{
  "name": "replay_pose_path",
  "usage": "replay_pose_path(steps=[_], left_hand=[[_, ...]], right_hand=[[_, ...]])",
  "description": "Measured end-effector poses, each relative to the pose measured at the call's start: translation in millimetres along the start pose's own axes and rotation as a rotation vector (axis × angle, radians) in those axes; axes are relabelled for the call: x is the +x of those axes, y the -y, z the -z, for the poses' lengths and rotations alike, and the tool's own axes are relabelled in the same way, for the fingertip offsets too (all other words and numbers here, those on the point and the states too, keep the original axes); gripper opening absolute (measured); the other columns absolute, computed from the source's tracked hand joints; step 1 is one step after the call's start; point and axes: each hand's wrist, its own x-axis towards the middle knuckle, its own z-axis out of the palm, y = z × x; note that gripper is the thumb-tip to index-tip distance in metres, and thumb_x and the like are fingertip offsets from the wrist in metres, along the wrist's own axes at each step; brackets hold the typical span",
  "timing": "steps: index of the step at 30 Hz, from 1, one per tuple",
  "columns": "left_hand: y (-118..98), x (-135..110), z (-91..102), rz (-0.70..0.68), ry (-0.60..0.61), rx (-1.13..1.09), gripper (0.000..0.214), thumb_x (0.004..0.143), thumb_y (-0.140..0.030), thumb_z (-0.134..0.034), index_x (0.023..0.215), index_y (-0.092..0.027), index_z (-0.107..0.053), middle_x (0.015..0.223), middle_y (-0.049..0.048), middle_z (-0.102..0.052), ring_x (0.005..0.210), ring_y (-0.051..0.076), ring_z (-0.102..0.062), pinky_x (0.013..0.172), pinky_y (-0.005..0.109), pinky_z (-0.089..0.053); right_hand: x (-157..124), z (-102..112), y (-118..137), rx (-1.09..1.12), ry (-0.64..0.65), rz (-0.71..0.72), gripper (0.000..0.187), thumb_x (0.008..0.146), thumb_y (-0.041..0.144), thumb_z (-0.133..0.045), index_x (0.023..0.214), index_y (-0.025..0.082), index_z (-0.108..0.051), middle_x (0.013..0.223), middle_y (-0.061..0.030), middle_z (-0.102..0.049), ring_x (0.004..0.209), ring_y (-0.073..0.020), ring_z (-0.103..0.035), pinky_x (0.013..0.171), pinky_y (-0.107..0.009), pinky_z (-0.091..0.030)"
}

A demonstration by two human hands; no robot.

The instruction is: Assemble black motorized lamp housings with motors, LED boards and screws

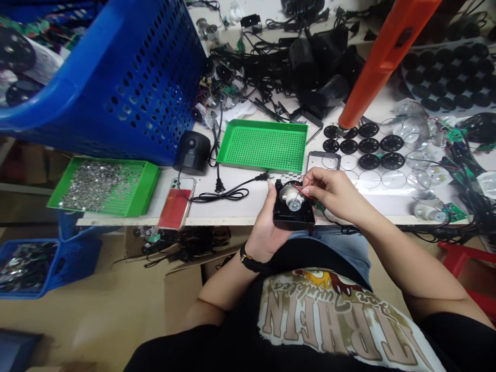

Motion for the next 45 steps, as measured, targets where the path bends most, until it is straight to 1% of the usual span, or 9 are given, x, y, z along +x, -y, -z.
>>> replay_pose_path(steps=[3, 7, 13, 18, 21, 27, 35, 40, 45], left_hand=[[-0.3, 0.9, 0.6, -0.003, 0.007, -0.021, 0.061, 0.102, -0.065, -0.043, 0.117, -0.014, -0.072, 0.109, 0.0136, -0.077, 0.112, 0.033, -0.071, 0.106, 0.052, -0.053], [-0.5, 1.4, -2.4, 0.001, 0.005, -0.054, 0.06, 0.104, -0.063, -0.039, 0.113, -0.014, -0.072, 0.113, 0.0148, -0.077, 0.12, 0.035, -0.069, 0.108, 0.053, -0.052], [-0.4, 1.0, -5.5, -0.012, 0.004, -0.06, 0.062, 0.107, -0.061, -0.033, 0.106, -0.013, -0.073, 0.114, 0.0153, -0.077, 0.121, 0.033, -0.068, 0.108, 0.053, -0.052], [-0.9, 1.3, -4.6, -0.011, 0.003, -0.047, 0.06, 0.106, -0.061, -0.036, 0.109, -0.014, -0.073, 0.113, 0.0145, -0.077, 0.122, 0.034, -0.068, 0.108, 0.053, -0.053], [-0.7, 1.4, -3.9, -0.006, -0.004, -0.03, 0.059, 0.105, -0.062, -0.038, 0.11, -0.014, -0.073, 0.111, 0.0137, -0.077, 0.122, 0.034, -0.068, 0.108, 0.053, -0.053], [-0.6, 2.4, -1.4, -0.03, -0.016, -0.031, 0.057, 0.104, -0.062, -0.045, 0.116, -0.013, -0.072, 0.12, 0.0147, -0.076, 0.126, 0.034, -0.066, 0.111, 0.051, -0.051], [-1.0, 0.6, -2.3, -0.016, -0.015, -0.026, 0.058, 0.105, -0.061, -0.041, 0.118, -0.014, -0.072, 0.105, 0.0129, -0.078, 0.12, 0.033, -0.069, 0.109, 0.051, -0.051], [0.8, 1.1, -1.8, -0.019, 0.008, -0.024, 0.058, 0.104, -0.062, -0.043, 0.118, -0.014, -0.072, 0.116, 0.0146, -0.076, 0.124, 0.034, -0.067, 0.11, 0.053, -0.051], [1.8, 1.2, -3.6, -0.054, 0.009, -0.034, 0.055, 0.105, -0.059, -0.044, 0.113, -0.013, -0.073, 0.12, 0.0147, -0.075, 0.125, 0.034, -0.066, 0.111, 0.051, -0.052]], right_hand=[[-0.4, -1.1, 0.6, -0.009, -0.004, 0.01, 0.008, 0.086, 0.026, -0.064, 0.081, 0.02, -0.062, 0.068, 0.0027, -0.064, 0.059, -0.0123, -0.053, 0.06, -0.027, -0.038], [-1.2, -2.1, 3.0, -0.029, -0.023, 0.001, 0.008, 0.086, 0.025, -0.064, 0.081, 0.02, -0.062, 0.068, 0.0032, -0.063, 0.059, -0.0118, -0.052, 0.06, -0.027, -0.037], [-1.5, -4.5, 5.2, -0.035, -0.035, -0.008, 0.008, 0.085, 0.026, -0.065, 0.08, 0.02, -0.062, 0.066, 0.0029, -0.061, 0.058, -0.012, -0.05, 0.059, -0.027, -0.036], [-3.4, -8.7, 2.2, 0.0, -0.077, -0.029, 0.009, 0.084, 0.027, -0.064, 0.08, 0.021, -0.061, 0.066, 0.0016, -0.063, 0.06, -0.0137, -0.053, 0.059, -0.027, -0.039], [-3.9, -8.0, 2.3, -0.006, -0.067, -0.029, 0.007, 0.084, 0.026, -0.064, 0.08, 0.021, -0.061, 0.068, 0.0014, -0.063, 0.061, -0.014, -0.054, 0.06, -0.027, -0.039], [-2.9, -3.3, 3.1, -0.037, -0.064, -0.011, 0.011, 0.086, 0.028, -0.065, 0.08, 0.021, -0.06, 0.065, 0.002, -0.063, 0.061, -0.0141, -0.054, 0.061, -0.028, -0.039], [-1.7, -3.3, 4.8, -0.048, -0.035, -0.002, 0.008, 0.086, 0.026, -0.064, 0.08, 0.021, -0.061, 0.067, 0.0021, -0.063, 0.06, -0.0135, -0.053, 0.06, -0.027, -0.037], [-2.0, -3.8, 6.2, -0.057, -0.047, 0.005, 0.008, 0.085, 0.025, -0.063, 0.079, 0.021, -0.061, 0.066, 0.0016, -0.063, 0.06, -0.0142, -0.054, 0.061, -0.027, -0.038], [-2.7, -7.4, 3.4, -0.078, -0.08, 0.012, 0.007, 0.084, 0.025, -0.063, 0.079, 0.021, -0.06, 0.065, 0.0015, -0.063, 0.062, -0.0147, -0.054, 0.061, -0.028, -0.039]])
